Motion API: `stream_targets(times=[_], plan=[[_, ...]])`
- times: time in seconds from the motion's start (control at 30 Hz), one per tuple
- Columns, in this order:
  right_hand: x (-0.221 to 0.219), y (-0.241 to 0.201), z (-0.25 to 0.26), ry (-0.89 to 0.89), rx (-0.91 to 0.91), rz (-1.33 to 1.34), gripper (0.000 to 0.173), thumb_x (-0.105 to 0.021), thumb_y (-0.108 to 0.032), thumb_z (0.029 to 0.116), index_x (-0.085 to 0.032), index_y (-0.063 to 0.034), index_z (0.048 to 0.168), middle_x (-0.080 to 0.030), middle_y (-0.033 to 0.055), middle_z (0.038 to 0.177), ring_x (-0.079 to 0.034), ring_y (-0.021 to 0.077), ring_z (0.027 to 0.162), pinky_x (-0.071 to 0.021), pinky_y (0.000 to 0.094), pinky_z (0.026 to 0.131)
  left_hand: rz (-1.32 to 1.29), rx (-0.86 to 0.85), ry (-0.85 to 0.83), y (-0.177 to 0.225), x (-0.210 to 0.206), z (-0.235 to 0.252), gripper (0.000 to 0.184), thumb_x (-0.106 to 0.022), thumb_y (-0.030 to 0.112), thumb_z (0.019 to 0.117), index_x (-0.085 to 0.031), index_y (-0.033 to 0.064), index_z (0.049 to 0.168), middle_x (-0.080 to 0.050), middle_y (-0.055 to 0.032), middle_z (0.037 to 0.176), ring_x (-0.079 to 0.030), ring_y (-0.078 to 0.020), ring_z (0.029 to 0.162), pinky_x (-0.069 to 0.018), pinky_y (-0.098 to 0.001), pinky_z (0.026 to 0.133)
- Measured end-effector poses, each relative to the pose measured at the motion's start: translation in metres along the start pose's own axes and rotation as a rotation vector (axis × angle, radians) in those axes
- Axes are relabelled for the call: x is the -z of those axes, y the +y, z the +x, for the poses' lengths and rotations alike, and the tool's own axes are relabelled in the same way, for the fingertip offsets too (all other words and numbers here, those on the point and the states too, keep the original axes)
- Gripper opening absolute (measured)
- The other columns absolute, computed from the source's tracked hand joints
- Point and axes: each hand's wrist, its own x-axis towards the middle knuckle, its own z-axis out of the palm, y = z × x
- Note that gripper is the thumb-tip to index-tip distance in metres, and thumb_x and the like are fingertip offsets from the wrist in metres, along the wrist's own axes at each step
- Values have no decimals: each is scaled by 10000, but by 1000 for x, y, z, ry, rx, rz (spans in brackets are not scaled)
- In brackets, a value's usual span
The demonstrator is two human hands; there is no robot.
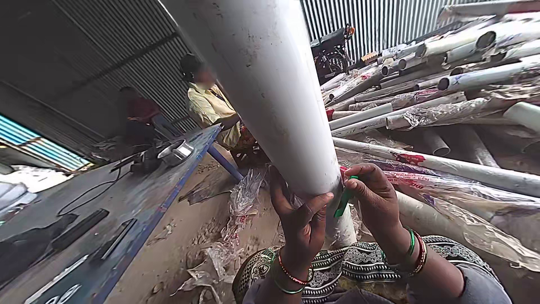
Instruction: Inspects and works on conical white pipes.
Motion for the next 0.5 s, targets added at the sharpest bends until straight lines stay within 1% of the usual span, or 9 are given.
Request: stream_targets(times=[0.1,0.2,0.27,0.3,0.33,0.37,0.4,0.43,0.5], plan=[[-6,-4,1,-32,35,-8,119,-661,-196,990,-705,-180,1100,-727,-107,1013,-666,-37,915,-553,146,813,-3,15,-8,4,3,0,102,-606,308,1023,-706,325,1018,-206,-27,1654,-213,-155,1528,-325,-327,1204],[-12,-7,5,-27,47,3,117,-669,-202,985,-712,-183,1093,-735,-100,1011,-671,-35,913,-554,146,813,-8,34,-25,8,8,1,131,-577,316,1022,-705,304,995,-191,-70,1659,-196,-159,1535,-311,-324,1207],[-17,-10,5,-37,53,-4,122,-665,-204,988,-716,-179,1097,-730,-104,1019,-667,-30,944,-550,158,859,-23,41,-52,10,11,1,164,-583,400,1009,-704,290,1004,-176,-102,1665,-172,-185,1543,-296,-341,1214],[-20,-12,5,-45,60,-12,125,-662,-204,990,-719,-180,1099,-728,-110,1028,-664,-34,957,-546,158,877,-30,49,-63,11,13,2,193,-607,446,991,-703,279,1005,-177,-118,1661,-170,-191,1544,-297,-341,1213],[-23,-14,4,-57,74,-21,121,-658,-201,992,-714,-178,1097,-723,-113,1027,-659,-36,959,-541,158,880,-36,59,-73,12,14,3,202,-640,463,971,-703,273,1005,-177,-128,1659,-172,-192,1545,-302,-338,1213],[-26,-16,4,-72,87,-31,121,-652,-200,996,-710,-178,1099,-719,-114,1030,-656,-37,965,-538,155,884,-42,66,-74,12,15,4,179,-679,435,951,-702,262,989,-189,-149,1654,-188,-201,1543,-314,-339,1209],[-29,-18,3,-90,99,-44,122,-644,-204,1002,-707,-182,1104,-715,-116,1035,-653,-38,971,-537,155,886,-53,74,-75,13,16,4,139,-710,373,934,-702,235,954,-204,-178,1645,-208,-209,1539,-326,-336,1204],[-31,-19,4,-102,110,-59,124,-640,-205,1005,-704,-185,1109,-716,-115,1038,-655,-38,966,-541,152,874,-66,84,-78,12,17,4,120,-718,320,927,-693,203,916,-220,-204,1633,-235,-211,1530,-342,-326,1195],[-34,-19,4,-101,122,-89,133,-652,-204,996,-694,-190,1122,-719,-121,1036,-656,-43,927,-543,140,823,-114,115,-79,12,19,2,121,-716,266,933,-687,161,879,-269,-220,1607,-290,-196,1508,-377,-304,1172]])
